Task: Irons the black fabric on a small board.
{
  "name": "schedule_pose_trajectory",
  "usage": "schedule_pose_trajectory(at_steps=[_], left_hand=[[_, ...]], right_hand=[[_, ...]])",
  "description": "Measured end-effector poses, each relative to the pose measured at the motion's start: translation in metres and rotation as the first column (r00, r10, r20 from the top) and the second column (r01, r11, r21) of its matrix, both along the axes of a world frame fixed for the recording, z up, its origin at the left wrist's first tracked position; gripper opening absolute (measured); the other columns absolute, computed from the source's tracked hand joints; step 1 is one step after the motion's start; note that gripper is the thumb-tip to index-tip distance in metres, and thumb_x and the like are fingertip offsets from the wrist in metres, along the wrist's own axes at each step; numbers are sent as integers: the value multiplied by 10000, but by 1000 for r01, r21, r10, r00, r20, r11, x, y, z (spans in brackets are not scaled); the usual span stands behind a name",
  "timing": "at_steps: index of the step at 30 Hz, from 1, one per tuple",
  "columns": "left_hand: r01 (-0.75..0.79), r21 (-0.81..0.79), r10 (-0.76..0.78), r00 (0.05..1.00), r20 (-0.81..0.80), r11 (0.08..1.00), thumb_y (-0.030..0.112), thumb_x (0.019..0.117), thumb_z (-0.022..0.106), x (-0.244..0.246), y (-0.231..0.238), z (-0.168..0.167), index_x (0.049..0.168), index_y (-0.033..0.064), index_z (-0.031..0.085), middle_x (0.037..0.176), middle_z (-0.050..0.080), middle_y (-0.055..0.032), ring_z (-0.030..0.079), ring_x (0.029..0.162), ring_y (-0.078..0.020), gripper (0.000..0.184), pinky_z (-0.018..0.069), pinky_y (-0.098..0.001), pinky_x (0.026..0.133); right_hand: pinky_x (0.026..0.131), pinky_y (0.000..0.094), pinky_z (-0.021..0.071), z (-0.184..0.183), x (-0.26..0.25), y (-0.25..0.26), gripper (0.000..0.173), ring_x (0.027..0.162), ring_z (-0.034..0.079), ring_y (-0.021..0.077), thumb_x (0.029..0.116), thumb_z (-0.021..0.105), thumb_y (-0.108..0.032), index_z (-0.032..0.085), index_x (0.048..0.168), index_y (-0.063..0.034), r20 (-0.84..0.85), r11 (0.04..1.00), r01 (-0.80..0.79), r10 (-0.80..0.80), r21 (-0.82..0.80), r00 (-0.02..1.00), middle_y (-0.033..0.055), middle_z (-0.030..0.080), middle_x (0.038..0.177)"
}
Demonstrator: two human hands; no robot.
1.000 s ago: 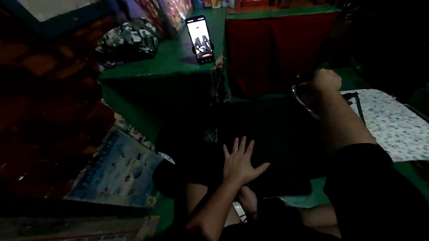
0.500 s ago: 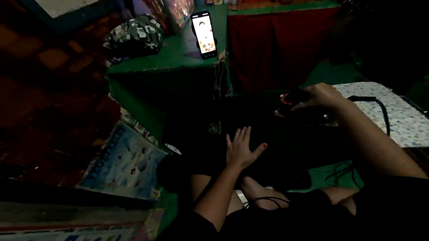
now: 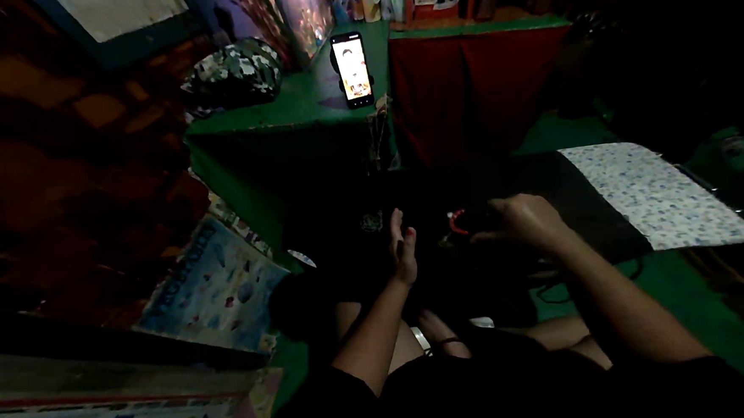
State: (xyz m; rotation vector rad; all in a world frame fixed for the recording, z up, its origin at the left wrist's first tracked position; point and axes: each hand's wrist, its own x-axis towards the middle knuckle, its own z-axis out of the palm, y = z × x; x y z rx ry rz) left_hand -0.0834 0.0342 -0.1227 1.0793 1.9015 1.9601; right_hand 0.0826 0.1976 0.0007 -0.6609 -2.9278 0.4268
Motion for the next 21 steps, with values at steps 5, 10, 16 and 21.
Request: schedule_pose_trajectory(at_steps=[5, 10, 16, 21], left_hand=[[-181, 119, 184, 983, -21, 976, 716, 983, 280, 0, 0, -3, 1599, -52, 134, 1663, 223, -233, 249, 1542, -228, 995, 249, -385, 1234], [-285, 169, 287, 958, 11, 944, 293, 1049, 384, -35, -39, 6, 1585, -65, 147, 1623, 305, -240, 376, 1473, -230, 687, 352, -380, 1181], [-693, -221, 628, 718, -299, 686, 270, 1072, 480, -121, -110, 39, 1522, -87, 358, 1530, 404, -343, 392, 1437, -466, 587, 295, -582, 1183], [-638, -426, 663, 740, -109, 642, 179, 1104, 394, -141, -104, 16, 1544, -64, 328, 1604, 296, -315, 303, 1500, -433, 507, 261, -524, 1226]], right_hand=[[802, 656, 532, 14, -46, -17, 477, 950, 701, 442, 904, 777, -466, 700, 1060, -22, -13, 992, 127, -127, 22, 992, 219, 716, 934], [654, 610, 538, -16, -59, 13, 527, 684, 692, 334, 741, 862, -528, 728, 904, -45, -181, 884, -452, 466, 117, 866, 123, 685, 700], [648, 579, 518, -8, -61, -16, 500, 680, 671, 319, 758, 875, -505, 712, 866, -45, -99, 930, -366, 369, 40, 924, 114, 665, 688], [801, 602, 543, 9, -94, -59, 484, 930, 719, 375, 893, 773, -506, 710, 1071, -60, -5, 998, -49, 49, 36, 999, 164, 731, 916]])
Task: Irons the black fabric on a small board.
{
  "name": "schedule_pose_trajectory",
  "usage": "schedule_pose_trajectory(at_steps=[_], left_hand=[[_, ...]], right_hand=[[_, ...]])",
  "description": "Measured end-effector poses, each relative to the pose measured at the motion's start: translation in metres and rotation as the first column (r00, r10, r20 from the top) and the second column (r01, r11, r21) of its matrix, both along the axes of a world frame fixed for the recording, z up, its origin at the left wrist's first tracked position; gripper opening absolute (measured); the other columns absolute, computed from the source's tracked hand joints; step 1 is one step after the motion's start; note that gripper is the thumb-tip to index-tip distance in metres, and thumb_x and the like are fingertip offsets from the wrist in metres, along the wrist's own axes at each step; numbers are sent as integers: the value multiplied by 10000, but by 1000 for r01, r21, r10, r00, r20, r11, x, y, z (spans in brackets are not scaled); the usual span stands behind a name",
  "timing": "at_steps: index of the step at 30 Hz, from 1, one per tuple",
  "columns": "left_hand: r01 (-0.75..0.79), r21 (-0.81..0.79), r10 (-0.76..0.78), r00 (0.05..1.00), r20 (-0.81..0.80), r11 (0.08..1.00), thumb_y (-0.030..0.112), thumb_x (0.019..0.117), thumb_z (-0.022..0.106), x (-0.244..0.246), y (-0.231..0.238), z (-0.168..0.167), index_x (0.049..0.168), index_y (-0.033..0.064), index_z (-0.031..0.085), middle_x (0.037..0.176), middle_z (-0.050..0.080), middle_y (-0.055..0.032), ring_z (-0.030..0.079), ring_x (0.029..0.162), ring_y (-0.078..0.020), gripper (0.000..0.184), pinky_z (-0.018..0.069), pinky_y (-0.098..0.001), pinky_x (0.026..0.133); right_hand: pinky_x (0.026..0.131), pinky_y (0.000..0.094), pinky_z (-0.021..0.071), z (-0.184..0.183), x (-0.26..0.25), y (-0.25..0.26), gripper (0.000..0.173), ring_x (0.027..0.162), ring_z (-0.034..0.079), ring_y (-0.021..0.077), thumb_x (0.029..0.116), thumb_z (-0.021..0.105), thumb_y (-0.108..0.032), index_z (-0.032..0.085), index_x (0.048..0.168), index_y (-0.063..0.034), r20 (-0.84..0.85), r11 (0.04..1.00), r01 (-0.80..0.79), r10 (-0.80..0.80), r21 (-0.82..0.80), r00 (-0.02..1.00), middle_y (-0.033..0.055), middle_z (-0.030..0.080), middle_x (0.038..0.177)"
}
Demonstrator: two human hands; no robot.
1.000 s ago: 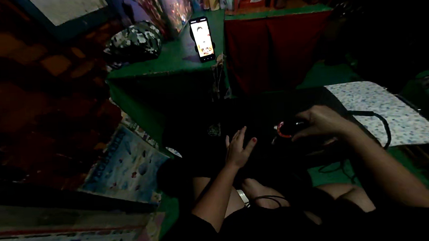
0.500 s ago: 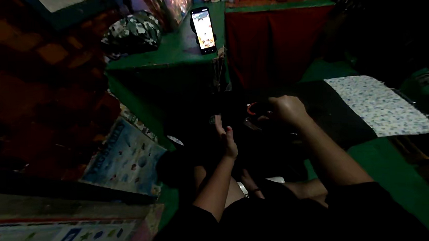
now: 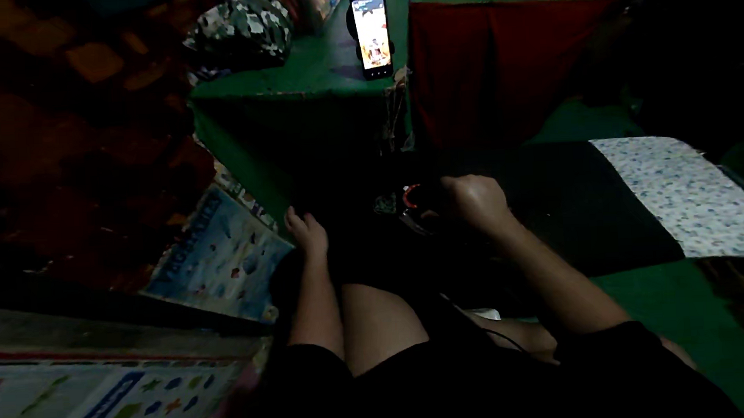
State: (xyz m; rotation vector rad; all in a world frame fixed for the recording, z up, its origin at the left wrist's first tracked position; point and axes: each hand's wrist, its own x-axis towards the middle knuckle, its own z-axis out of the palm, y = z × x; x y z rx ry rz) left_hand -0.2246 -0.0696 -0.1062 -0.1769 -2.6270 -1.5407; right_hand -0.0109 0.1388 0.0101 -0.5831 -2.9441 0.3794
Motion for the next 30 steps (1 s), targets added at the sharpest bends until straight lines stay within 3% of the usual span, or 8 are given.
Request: schedule_pose_trajectory(at_steps=[6, 12, 17, 20, 22, 25, 27, 30], left_hand=[[-46, 264, 43, 999, 15, 964, 134, 1110, 329, -3, 1, -14, 1587, -52, 204, 1620, 284, -288, 323, 1507, -342, 527, 266, -422, 1235], [-164, 528, 53, 974, 219, 833, 291, 1137, 278, 9, 8, -16, 1626, 36, 136, 1671, 220, -205, 278, 1528, -287, 570, 247, -434, 1236], [-374, 540, 62, 859, 509, 754, 578, 1089, 218, 31, 10, -7, 1548, 47, 371, 1572, 405, -203, 391, 1450, -326, 718, 354, -581, 1139], [-348, 636, -94, 826, 555, 689, 701, 1028, 214, 46, 7, -22, 1568, 126, 357, 1632, 341, -134, 320, 1507, -303, 802, 317, -603, 1175], [-273, 672, -154, 851, 503, 688, 708, 1023, 213, 58, 8, -42, 1572, 148, 358, 1623, 367, -120, 366, 1486, -287, 798, 359, -562, 1171], [-195, 555, -57, 913, 404, 808, 515, 1103, 266, 83, 12, -43, 1410, -37, 521, 1413, 563, -230, 569, 1280, -292, 681, 475, -443, 1059], [-141, 533, -85, 922, 378, 834, 485, 1110, 224, 99, 7, -37, 1490, -26, 430, 1494, 500, -217, 513, 1359, -228, 669, 422, -380, 1122], [-63, 589, -203, 905, 374, 805, 507, 1092, 46, 100, -8, -43, 1614, 0, 171, 1676, 207, -216, 252, 1548, -260, 739, 242, -417, 1248]], right_hand=[[625, 583, 497, -15, -22, 5, 547, 664, 665, 347, 768, 844, -538, 689, 871, -23, -121, 871, -490, 490, 31, 863, 136, 651, 680], [789, 593, 538, 4, -53, -44, 505, 941, 714, 374, 884, 773, -516, 692, 1070, -54, 14, 996, -86, 86, -8, 996, 165, 727, 929], [777, 614, 537, -6, -70, -34, 560, 889, 717, 393, 862, 781, -546, 700, 1067, -32, -29, 924, -376, 378, 63, 925, 179, 725, 896], [773, 618, 534, -5, -83, -38, 578, 891, 716, 398, 861, 772, -569, 697, 1061, -32, -18, 922, -379, 382, 72, 924, 180, 726, 897], [806, 613, 535, 2, -92, -52, 561, 960, 712, 396, 887, 756, -557, 685, 1115, -49, 34, 968, -246, 245, 45, 969, 178, 730, 966], [835, 604, 534, 12, -106, -72, 519, 1035, 701, 384, 904, 749, -511, 676, 1164, -67, 64, 996, -83, 84, -19, 994, 178, 728, 1042], [841, 598, 543, 12, -112, -75, 503, 1031, 704, 375, 904, 749, -499, 681, 1156, -69, 61, 993, -113, 114, -17, 992, 171, 730, 1034], [858, 600, 539, 8, -114, -67, 528, 1005, 708, 372, 901, 754, -521, 692, 1147, -58, 54, 964, -266, 265, 11, 963, 172, 733, 1006]])
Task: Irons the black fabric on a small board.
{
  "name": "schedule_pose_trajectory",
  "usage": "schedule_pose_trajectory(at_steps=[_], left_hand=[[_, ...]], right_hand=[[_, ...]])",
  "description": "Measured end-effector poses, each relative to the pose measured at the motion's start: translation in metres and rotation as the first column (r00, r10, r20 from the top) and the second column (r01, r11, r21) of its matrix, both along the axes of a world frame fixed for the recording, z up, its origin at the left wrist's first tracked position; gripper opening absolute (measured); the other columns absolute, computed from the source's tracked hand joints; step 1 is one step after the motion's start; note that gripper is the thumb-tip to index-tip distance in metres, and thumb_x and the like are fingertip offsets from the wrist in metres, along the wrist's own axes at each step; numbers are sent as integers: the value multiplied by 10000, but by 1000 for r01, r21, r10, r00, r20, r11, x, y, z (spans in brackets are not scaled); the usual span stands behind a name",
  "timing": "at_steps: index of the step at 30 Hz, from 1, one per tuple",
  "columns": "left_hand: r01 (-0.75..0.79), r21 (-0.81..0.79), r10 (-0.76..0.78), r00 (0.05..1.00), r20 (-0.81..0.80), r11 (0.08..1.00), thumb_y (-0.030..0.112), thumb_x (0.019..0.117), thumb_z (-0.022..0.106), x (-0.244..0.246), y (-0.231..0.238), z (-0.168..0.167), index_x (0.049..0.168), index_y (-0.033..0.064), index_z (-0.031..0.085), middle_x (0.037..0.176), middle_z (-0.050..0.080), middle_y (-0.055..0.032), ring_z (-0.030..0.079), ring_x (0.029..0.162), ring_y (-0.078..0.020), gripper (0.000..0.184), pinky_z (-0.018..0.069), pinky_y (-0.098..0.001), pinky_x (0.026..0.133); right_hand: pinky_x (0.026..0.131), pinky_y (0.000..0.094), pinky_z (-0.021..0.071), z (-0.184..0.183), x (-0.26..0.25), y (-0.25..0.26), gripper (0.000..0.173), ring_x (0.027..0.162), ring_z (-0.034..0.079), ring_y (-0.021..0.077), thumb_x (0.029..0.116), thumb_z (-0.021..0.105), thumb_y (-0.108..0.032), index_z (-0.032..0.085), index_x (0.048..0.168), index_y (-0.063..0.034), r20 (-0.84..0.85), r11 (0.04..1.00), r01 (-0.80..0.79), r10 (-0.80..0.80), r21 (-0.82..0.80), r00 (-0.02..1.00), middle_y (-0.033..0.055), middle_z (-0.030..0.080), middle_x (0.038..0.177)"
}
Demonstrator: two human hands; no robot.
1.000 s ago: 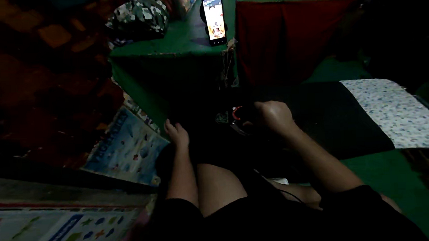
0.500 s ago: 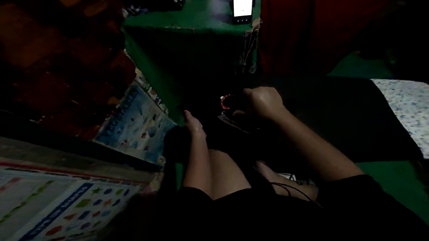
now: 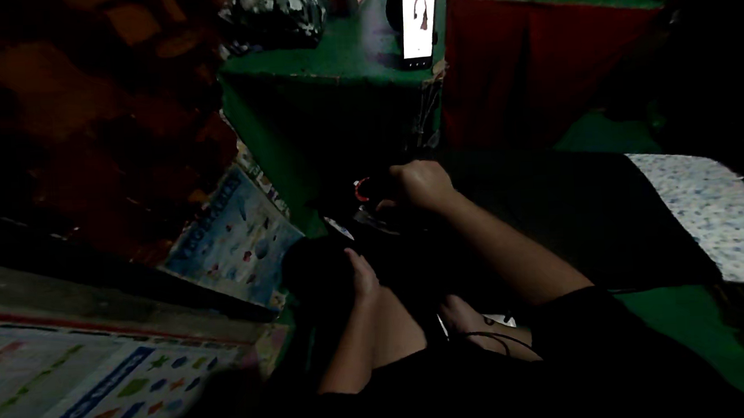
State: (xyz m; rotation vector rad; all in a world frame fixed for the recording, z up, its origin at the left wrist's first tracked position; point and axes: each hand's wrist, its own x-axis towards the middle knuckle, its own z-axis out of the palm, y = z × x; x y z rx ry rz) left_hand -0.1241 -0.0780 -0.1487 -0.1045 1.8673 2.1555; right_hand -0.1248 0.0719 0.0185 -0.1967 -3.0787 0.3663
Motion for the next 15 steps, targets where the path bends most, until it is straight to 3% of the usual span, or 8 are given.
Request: schedule_pose_trajectory(at_steps=[4, 7, 9, 11, 13, 15], left_hand=[[89, -109, -85, 996, 42, 990, 567, 1069, 19, -9, -25, -14, 1606, 0, 226, 1668, 245, -215, 258, 1544, -306, 809, 247, -509, 1225], [89, -177, -96, 995, -34, 980, 453, 1116, 191, -2, -32, -11, 1584, -36, 255, 1659, 241, -236, 254, 1542, -297, 680, 239, -492, 1236], [75, -200, -97, 990, -106, 977, 366, 1112, 358, 7, -34, -8, 1485, -98, 377, 1532, 426, -254, 437, 1415, -233, 596, 370, -415, 1165], [144, -179, -176, 968, -178, 973, 277, 1080, 485, 8, -36, -10, 1370, -111, 472, 1335, 575, -171, 558, 1205, -81, 485, 468, -266, 1036], [250, -121, -271, 936, -224, 961, 177, 1029, 588, 3, -37, -11, 1367, -108, 479, 1301, 612, -131, 591, 1148, -29, 455, 489, -210, 1006], [288, -103, -304, 928, -217, 952, 101, 987, 648, -1, -37, -9, 1342, -87, 506, 1245, 646, -108, 629, 1097, -37, 426, 522, -220, 974]], right_hand=[[859, 587, 533, 9, 11, 0, 523, 1021, 695, 364, 911, 749, -520, 692, 1149, -58, 124, 999, -47, 47, -5, 991, 168, 722, 1033], [835, 587, 543, 5, 34, 5, 515, 985, 701, 361, 901, 767, -507, 700, 1108, -41, 133, 994, -104, 105, -15, 986, 170, 722, 996], [835, 605, 537, 2, 58, 13, 525, 965, 702, 375, 886, 786, -497, 715, 1124, -35, 124, 990, -132, 137, -43, 983, 180, 728, 980], [804, 623, 531, 0, 86, 26, 508, 919, 703, 396, 871, 804, -482, 718, 1068, -22, 103, 991, -121, 126, -57, 987, 190, 721, 924], [779, 624, 533, -4, 113, 46, 491, 879, 704, 387, 851, 822, -486, 732, 1025, -36, 75, 996, -59, 63, -61, 995, 174, 722, 883], [765, 635, 538, -9, 141, 70, 490, 858, 709, 390, 848, 826, -486, 738, 1014, -34, 36, 999, 18, -17, -46, 999, 177, 725, 865]])
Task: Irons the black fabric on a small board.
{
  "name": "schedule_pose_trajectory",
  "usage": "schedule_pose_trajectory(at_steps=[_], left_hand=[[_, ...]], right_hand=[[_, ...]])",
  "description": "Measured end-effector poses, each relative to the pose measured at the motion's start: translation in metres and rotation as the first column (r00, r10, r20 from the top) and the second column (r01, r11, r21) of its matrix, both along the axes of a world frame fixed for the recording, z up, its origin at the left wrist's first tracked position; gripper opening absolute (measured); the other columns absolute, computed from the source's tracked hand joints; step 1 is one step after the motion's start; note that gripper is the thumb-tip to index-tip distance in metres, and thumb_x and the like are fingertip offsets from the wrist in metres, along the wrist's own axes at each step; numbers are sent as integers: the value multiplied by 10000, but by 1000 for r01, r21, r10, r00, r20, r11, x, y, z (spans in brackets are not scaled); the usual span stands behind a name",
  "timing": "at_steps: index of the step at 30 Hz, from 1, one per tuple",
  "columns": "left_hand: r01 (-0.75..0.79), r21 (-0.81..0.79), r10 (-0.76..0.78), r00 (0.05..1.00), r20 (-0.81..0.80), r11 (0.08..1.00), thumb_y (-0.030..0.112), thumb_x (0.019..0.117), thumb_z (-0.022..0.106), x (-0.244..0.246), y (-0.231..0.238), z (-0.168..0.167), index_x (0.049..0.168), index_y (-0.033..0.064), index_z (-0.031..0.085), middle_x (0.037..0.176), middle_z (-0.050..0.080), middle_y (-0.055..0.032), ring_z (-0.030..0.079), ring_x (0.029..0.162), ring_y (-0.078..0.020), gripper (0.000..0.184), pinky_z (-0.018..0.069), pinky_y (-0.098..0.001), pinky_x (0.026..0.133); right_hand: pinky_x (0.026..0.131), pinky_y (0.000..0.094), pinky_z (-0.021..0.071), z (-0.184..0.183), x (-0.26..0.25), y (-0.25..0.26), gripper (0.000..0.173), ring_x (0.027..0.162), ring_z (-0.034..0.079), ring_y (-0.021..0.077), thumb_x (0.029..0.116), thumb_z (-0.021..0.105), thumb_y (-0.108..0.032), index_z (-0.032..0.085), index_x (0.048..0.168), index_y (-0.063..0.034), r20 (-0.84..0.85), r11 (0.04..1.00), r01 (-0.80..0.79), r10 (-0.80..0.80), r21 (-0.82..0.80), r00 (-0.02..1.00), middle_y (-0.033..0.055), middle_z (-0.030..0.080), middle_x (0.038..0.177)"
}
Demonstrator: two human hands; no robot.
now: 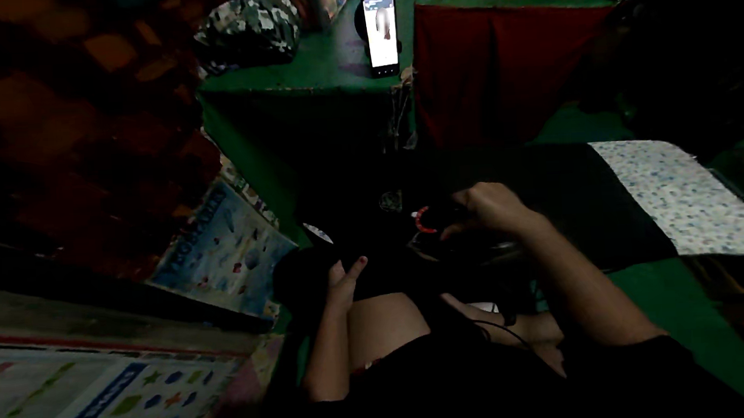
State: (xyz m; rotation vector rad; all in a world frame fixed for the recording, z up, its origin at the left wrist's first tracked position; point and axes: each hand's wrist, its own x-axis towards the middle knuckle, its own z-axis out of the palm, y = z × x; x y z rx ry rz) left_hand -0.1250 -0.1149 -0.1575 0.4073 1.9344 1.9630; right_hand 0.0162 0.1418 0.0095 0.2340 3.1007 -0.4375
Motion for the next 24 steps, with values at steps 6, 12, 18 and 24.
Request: schedule_pose_trajectory(at_steps=[6, 12, 18, 24], left_hand=[[-29, -25, 29, 999, -14, 999, 49, 930, 712, 0, -3, 6, 1266, -74, 564, 1161, 685, -97, 663, 1039, -55, 388, 554, -236, 930], [-4, -55, 3, 1000, -19, 998, 75, 941, 709, 0, -10, 0, 1268, -72, 582, 1177, 695, -115, 672, 1057, -84, 381, 557, -267, 950], [10, -169, -21, 998, -62, 986, 70, 922, 736, -3, -18, -19, 1089, -55, 634, 1009, 707, -79, 672, 923, -56, 233, 564, -254, 859], [-184, -343, 80, 952, -296, 921, 141, 939, 735, 1, -8, -22, 1320, -127, 537, 1254, 615, -290, 612, 1142, -292, 506, 491, -411, 993]], right_hand=[[805, 701, 520, -8, 72, 85, 466, 925, 698, 454, 855, 843, -442, 744, 1067, -39, -38, 919, 394, -393, 14, 919, 223, 731, 942], [849, 790, 450, -6, 113, 144, 535, 1034, 641, 563, 886, 804, -469, 714, 1122, 3, -62, 728, 686, -685, -19, 726, 333, 689, 1052], [880, 768, 448, 2, 111, 141, 527, 1068, 634, 551, 888, 805, -447, 709, 1137, 8, 0, 726, 688, -688, -9, 726, 331, 684, 1080], [908, 736, 467, 5, 85, 109, 489, 1070, 651, 504, 874, 834, -412, 724, 1124, -6, 16, 818, 574, -573, -32, 819, 284, 702, 1082]])
